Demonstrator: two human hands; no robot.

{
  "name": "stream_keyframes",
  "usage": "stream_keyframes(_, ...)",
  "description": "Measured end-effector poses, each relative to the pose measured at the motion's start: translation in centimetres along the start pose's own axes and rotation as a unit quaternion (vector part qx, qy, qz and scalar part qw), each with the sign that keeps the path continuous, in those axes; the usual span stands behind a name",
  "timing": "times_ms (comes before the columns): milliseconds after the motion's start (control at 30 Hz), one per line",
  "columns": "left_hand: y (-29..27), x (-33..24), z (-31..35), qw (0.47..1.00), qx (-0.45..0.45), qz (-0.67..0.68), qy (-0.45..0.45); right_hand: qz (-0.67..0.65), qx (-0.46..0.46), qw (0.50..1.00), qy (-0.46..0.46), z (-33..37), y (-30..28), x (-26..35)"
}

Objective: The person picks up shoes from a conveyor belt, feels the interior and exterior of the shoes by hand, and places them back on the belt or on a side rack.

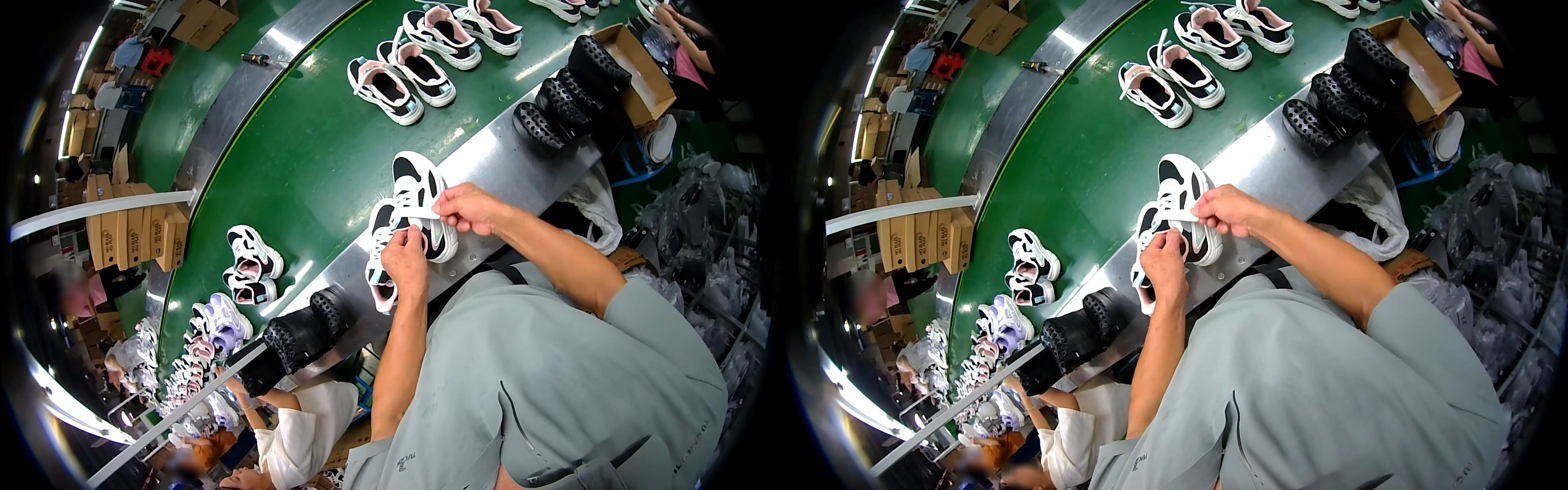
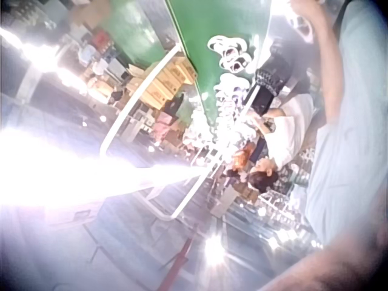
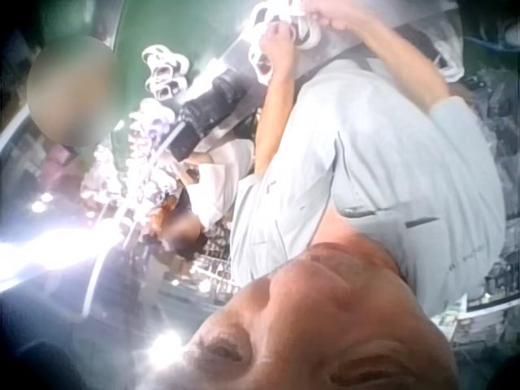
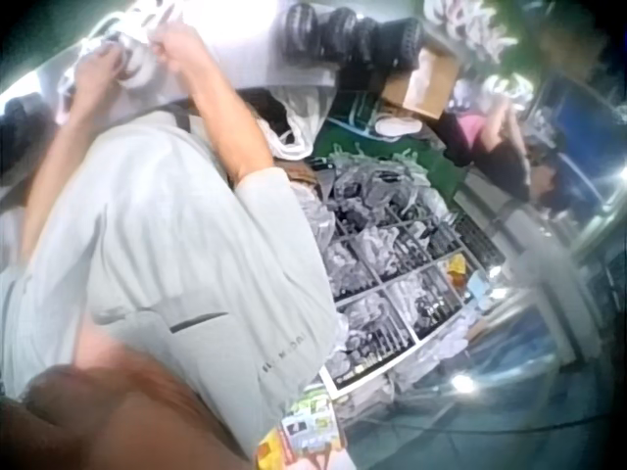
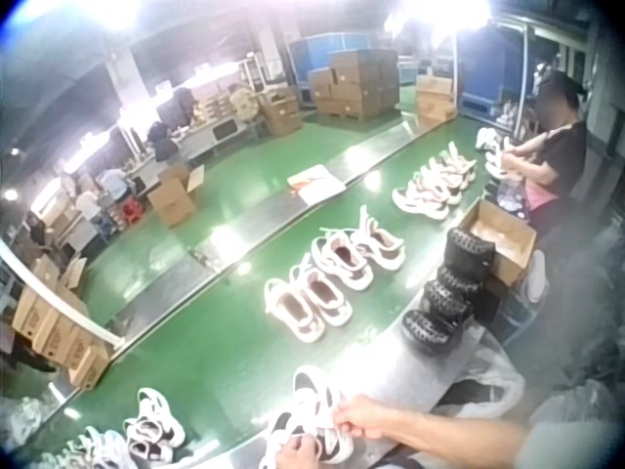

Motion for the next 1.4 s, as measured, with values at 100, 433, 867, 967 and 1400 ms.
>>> stream_keyframes(100, 0.5, 1.2, -0.3, 0.994, 0.008, 0.100, -0.037, -0.026, -0.016, 0.999, -0.017, -0.1, 0.3, -1.1)
stream_keyframes(433, 1.0, 0.9, 0.0, 0.998, 0.011, 0.059, -0.034, 0.113, -0.084, 0.989, -0.049, 0.7, -0.2, -1.0)
stream_keyframes(867, -5.9, 0.0, 9.3, 0.778, 0.103, -0.556, 0.274, 0.559, -0.179, 0.761, -0.277, 3.6, 3.3, 1.9)
stream_keyframes(967, -5.8, 1.7, 7.7, 0.823, 0.113, -0.450, 0.328, 0.659, -0.104, 0.661, -0.345, 2.3, 7.6, 0.0)
stream_keyframes(1400, -0.4, 2.0, 2.0, 0.889, 0.096, -0.434, 0.105, 0.699, -0.310, 0.574, -0.294, 1.4, -6.3, 18.4)
Point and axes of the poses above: each hand's wrist, its own z-axis away from the middle knuckle, its own y-axis out of the palm, x = y × z, the point moved 10 cm from there along -z, towards the middle knuckle, and after that the axes turned 5 degrees about x, right-handed, at the moved point
